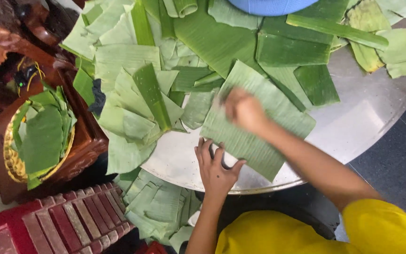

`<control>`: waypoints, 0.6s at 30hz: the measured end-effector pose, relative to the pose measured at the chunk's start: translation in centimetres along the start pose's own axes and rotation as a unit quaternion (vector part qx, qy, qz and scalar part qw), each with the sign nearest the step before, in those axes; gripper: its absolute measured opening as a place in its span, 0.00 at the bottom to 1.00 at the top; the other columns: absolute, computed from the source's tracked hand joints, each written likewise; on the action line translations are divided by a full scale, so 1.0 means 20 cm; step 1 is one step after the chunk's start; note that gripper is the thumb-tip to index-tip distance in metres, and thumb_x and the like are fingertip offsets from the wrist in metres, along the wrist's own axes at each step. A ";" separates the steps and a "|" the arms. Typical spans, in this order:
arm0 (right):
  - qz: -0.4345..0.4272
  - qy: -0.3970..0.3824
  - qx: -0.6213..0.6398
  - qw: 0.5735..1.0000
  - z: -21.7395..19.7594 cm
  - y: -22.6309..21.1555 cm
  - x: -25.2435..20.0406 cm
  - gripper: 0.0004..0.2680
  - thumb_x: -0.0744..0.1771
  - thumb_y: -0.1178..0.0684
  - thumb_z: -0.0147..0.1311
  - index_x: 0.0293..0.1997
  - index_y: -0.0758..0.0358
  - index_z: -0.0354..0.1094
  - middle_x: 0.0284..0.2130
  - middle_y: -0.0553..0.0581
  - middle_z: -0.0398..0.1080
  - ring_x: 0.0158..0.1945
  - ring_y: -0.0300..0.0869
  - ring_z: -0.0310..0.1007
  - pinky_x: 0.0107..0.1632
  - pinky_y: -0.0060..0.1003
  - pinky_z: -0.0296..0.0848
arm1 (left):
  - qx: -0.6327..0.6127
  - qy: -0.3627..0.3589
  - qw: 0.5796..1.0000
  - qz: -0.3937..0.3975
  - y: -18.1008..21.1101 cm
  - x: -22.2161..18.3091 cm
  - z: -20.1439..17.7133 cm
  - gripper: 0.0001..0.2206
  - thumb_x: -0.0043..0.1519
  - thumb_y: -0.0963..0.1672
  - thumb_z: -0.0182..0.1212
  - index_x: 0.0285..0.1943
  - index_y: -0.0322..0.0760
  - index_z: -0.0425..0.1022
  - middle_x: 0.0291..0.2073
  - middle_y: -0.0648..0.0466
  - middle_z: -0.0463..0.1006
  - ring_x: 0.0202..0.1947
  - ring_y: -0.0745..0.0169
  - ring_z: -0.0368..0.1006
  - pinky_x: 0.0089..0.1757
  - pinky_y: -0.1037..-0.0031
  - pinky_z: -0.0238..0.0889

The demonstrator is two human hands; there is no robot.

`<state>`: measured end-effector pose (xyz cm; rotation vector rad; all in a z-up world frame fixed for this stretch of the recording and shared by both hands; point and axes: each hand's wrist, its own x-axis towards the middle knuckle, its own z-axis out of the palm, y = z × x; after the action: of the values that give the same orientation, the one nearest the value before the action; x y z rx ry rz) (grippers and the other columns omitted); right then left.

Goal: A person is cleaning banana leaves by wiping them with a cloth one by one and stacking them on a metal table.

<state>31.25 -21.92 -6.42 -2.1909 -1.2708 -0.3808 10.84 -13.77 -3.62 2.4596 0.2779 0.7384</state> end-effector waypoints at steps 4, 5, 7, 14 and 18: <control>-0.038 -0.035 0.063 0.997 -0.08 -0.30 0.05 0.06 0.61 0.51 0.58 0.23 0.59 0.70 0.27 0.57 0.69 0.30 0.52 0.71 0.36 0.48 0.72 | 0.014 0.008 1.000 0.007 -0.02 0.00 -0.02 0.19 0.53 0.49 0.75 0.48 0.36 0.81 0.55 0.46 0.73 0.68 0.32 0.63 0.66 0.44 0.46; -0.040 -0.036 0.064 0.997 -0.09 -0.26 0.08 0.06 0.61 0.51 0.58 0.23 0.59 0.70 0.27 0.57 0.69 0.30 0.52 0.71 0.36 0.48 0.72 | 0.015 0.009 1.000 0.007 -0.04 0.01 0.00 0.19 0.53 0.49 0.75 0.48 0.36 0.81 0.55 0.46 0.73 0.68 0.32 0.63 0.66 0.44 0.46; -0.048 -0.023 0.066 0.996 -0.10 -0.18 0.11 0.06 0.61 0.51 0.59 0.24 0.59 0.68 0.24 0.56 0.65 0.30 0.51 0.68 0.36 0.48 0.70 | 0.031 0.026 0.998 0.043 -0.09 0.00 0.03 0.17 0.55 0.50 0.72 0.46 0.35 0.82 0.48 0.45 0.75 0.65 0.33 0.68 0.67 0.46 0.48; -0.047 -0.046 0.077 0.995 0.17 -0.13 -0.06 0.07 0.60 0.47 0.58 0.21 0.50 0.65 0.35 0.46 0.69 0.31 0.48 0.74 0.37 0.43 0.75 | 0.014 0.035 0.997 0.069 -0.14 -0.02 0.05 0.16 0.57 0.50 0.68 0.45 0.35 0.82 0.44 0.47 0.77 0.57 0.35 0.73 0.65 0.45 0.53; 0.047 0.043 -0.052 0.997 0.12 0.28 0.08 0.07 0.63 0.50 0.58 0.25 0.55 0.66 0.31 0.52 0.64 0.34 0.50 0.71 0.37 0.45 0.72 | 0.012 0.028 0.996 0.080 -0.12 -0.02 0.03 0.14 0.60 0.49 0.65 0.39 0.33 0.79 0.39 0.47 0.75 0.55 0.37 0.74 0.65 0.46 0.54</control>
<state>36.80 -21.51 -9.42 -2.2856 -1.1197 -0.5086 10.73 -12.29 -5.61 2.5074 0.1104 0.8774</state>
